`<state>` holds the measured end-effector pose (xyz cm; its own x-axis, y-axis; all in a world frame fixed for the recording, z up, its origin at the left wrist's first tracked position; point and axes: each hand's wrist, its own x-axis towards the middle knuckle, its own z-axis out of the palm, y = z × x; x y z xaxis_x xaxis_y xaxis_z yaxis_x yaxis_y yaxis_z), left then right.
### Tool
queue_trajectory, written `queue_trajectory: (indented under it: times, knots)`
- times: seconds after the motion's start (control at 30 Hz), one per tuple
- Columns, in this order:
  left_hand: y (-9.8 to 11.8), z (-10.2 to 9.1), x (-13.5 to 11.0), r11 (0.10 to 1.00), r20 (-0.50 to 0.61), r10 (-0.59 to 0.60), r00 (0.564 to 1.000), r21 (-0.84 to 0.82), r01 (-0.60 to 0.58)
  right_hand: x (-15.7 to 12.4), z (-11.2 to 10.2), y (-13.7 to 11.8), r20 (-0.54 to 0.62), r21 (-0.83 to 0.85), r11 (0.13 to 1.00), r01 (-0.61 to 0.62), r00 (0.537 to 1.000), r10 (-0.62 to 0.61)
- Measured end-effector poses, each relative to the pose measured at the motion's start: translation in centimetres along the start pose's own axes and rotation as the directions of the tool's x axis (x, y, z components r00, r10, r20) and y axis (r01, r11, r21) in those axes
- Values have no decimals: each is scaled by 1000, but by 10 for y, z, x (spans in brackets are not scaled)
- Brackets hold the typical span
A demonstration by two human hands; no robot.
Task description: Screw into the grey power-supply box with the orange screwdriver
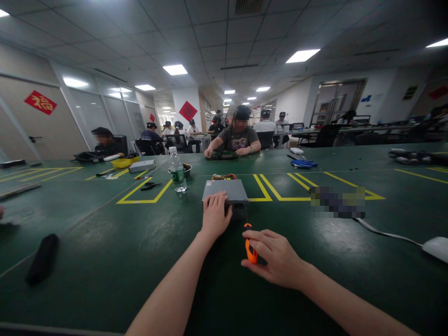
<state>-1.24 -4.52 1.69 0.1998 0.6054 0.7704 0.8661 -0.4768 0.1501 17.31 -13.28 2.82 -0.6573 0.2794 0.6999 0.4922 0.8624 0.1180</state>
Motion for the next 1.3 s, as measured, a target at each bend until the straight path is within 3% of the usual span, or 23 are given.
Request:
queue_trajectory:
  times: [0.1,0.27,0.5,0.6,0.73,1.03,1.3]
  knots:
    - [0,0,0,1000,-2,1,1000,5,-1,-4,-1,0,33,26,999,-28,999,28]
    - [0,1,0,1000,-8,1,1000,6,-1,-1,-6,-3,171,-18,999,29,985,-25]
    - [0,0,0,1000,3,3,1000,1,-3,-5,4,0,51,33,999,-25,998,23]
    - [0,0,0,1000,2,0,1000,0,0,-6,2,0,87,64,996,-64,994,58]
    - [-1,1,0,1000,-10,0,1000,5,0,-2,-3,-3,173,21,1000,-4,985,0]
    - [0,0,0,1000,-8,2,1000,-2,-3,-3,0,1,-15,25,1000,2,1000,-2]
    - [-1,1,0,1000,-9,6,1000,16,-6,-1,1,-2,17,70,992,101,995,-102]
